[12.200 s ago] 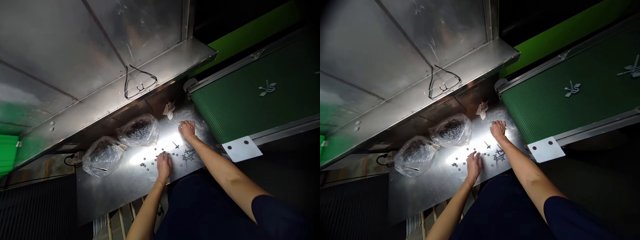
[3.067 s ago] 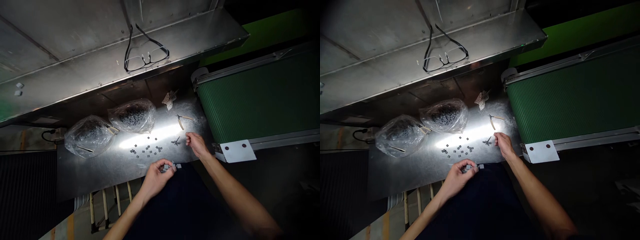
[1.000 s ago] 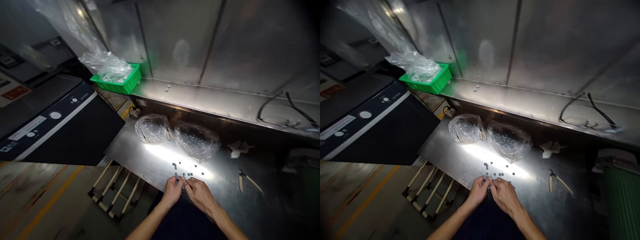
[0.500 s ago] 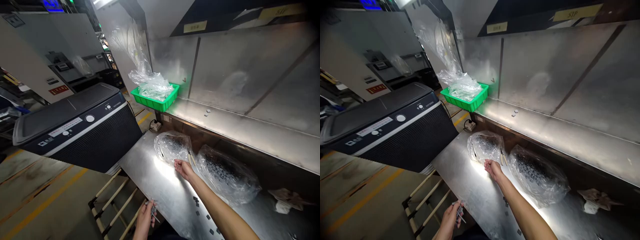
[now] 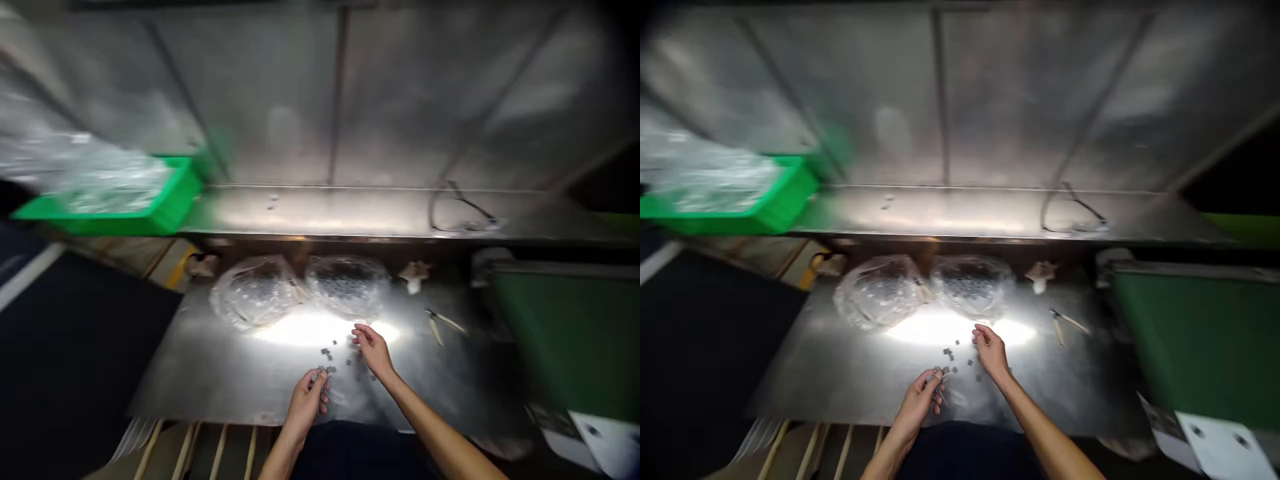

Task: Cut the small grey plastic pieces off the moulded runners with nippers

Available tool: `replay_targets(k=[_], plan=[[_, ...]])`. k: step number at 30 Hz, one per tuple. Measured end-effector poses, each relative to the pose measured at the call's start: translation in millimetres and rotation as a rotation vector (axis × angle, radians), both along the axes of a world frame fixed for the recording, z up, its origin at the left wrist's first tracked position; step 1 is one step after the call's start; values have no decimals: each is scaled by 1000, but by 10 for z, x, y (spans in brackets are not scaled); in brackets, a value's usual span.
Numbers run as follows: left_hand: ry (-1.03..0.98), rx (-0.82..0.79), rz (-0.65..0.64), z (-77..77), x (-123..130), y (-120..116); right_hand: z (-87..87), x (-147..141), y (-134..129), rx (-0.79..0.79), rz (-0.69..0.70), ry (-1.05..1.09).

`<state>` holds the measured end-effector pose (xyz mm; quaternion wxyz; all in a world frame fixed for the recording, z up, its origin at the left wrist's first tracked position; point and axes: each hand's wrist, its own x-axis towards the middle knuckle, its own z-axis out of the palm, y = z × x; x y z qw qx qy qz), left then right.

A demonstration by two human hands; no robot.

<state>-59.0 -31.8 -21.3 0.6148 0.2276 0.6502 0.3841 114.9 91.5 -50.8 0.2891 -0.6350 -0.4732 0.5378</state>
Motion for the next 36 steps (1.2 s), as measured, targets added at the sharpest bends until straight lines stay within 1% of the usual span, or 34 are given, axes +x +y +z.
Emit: replay_targets(k=[2,4,6,8,10,13,16,19,21,23,26,28,30,32,33,34,36], plan=[[43,14,-221,-80,441,358,-11,682,-46,89,-154,-212],[115,48,-404,-121,950,660,18,1297,0,153,-260,-408],[209,112,-532,-130,1440,880,35,1783,137,185,-296,-557],[308,172,-615,-130,1849,1024,0,2106,340,191,-275,-651],[394,203,-672,-139,2155,1108,-82,2278,552,180,-226,-696],[485,212,-718,-154,2427,1155,-203,2364,761,145,-160,-714],[534,229,-684,-109,2513,1146,-218,2378,786,110,-151,-709],[513,247,-574,27,2482,1125,-104,2364,712,87,-183,-673],[450,233,-481,166,2427,1107,34,2334,646,86,-206,-618],[350,196,-381,353,2354,1069,224,2287,549,101,-211,-534],[170,148,-208,726,2222,950,626,2223,280,149,-134,-354],[64,136,-86,1016,2138,840,974,2217,21,185,-8,-207],[-15,125,21,1304,2071,727,1361,2248,-241,208,150,-65],[-80,110,86,1555,2024,628,1735,2285,-447,224,287,41],[-119,101,103,1660,2007,584,1898,2293,-520,257,367,69],[-170,93,114,1751,1992,543,2037,2291,-574,289,441,54],[-271,77,123,1891,1966,468,2237,2256,-641,345,523,29]])
